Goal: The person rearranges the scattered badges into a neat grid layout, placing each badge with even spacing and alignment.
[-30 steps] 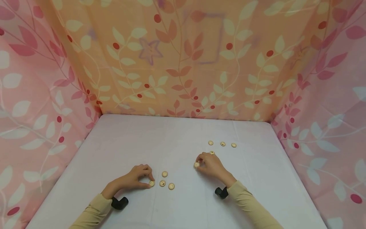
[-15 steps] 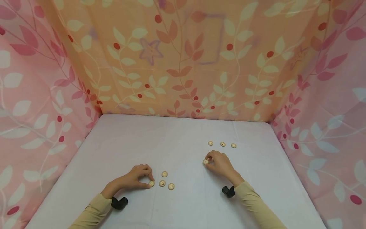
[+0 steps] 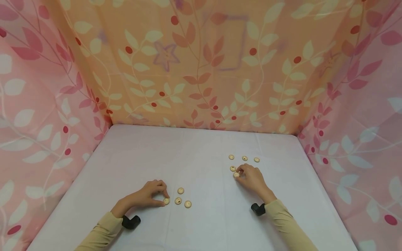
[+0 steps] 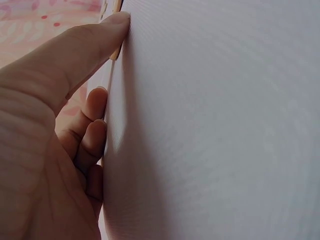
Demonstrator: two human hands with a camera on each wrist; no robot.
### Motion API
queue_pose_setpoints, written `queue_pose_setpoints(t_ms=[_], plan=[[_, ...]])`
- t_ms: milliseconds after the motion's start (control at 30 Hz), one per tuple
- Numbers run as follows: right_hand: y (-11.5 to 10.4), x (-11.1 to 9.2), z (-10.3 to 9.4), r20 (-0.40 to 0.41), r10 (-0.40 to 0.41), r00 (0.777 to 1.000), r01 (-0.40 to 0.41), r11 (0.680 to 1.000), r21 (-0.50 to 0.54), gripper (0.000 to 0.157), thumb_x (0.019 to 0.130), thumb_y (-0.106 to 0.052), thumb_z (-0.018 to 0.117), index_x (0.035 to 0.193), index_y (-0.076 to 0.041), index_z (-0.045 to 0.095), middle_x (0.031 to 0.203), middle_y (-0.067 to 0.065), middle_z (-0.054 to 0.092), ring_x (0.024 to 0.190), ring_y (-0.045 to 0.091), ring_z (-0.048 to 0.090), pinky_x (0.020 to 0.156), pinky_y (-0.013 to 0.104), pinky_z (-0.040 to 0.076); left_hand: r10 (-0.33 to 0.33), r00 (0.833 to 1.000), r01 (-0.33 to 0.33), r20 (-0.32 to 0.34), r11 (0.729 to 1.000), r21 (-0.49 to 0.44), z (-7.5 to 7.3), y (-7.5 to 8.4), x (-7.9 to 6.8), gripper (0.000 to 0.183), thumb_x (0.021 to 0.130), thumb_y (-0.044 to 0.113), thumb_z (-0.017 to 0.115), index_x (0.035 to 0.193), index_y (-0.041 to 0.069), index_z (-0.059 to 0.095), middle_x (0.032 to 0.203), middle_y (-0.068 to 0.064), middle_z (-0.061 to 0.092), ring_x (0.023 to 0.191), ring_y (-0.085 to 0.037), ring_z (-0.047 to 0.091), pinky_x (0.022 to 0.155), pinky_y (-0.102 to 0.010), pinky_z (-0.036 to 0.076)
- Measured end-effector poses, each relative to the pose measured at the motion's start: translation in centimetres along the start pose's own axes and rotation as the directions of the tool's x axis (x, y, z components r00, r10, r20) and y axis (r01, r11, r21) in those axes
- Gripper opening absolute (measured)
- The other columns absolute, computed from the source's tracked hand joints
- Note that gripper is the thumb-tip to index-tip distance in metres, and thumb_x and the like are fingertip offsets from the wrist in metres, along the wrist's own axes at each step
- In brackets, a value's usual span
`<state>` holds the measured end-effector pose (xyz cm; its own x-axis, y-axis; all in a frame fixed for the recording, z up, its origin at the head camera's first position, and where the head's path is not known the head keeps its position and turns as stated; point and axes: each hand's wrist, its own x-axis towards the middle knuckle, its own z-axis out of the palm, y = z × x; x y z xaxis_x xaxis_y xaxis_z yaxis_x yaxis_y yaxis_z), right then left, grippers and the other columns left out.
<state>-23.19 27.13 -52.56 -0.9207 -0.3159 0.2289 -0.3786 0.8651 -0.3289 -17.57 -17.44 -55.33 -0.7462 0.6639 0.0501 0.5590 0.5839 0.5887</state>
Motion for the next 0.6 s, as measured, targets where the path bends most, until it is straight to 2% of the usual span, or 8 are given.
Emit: queue_pose_setpoints(t_ms=[300,600], plan=[[2.2,-0.3,-0.3,-0.003,0.074,0.997,-0.074,0.997,-0.018,0.021,0.074,-0.022,0.077,0.089,-0.013,0.066,0.078,-0.004,0.058,0.069,0.011,0.050,0.061,0.030,0.036,0.023,1.000,-0.023,-0.008,1.000,0.001,0.0,-0.1,-0.1,0.019,0.079,0.040,0.071,0.095,0.035,0.063,0.103,0.018,0.048,0.095,-0.004,0.040,0.087,-0.037,0.028],[3.9,-0.1,-1.0,0.029,0.157,0.987,-0.158,0.986,0.056,0.023,0.076,-0.023,0.075,0.093,-0.009,0.066,0.079,0.000,0.060,0.065,0.012,0.048,0.056,0.028,0.034,0.024,1.000,-0.024,-0.007,1.000,-0.007,0.0,0.0,-0.1,0.018,0.079,0.040,0.071,0.095,0.034,0.063,0.103,0.018,0.049,0.095,-0.005,0.041,0.087,-0.038,0.029]])
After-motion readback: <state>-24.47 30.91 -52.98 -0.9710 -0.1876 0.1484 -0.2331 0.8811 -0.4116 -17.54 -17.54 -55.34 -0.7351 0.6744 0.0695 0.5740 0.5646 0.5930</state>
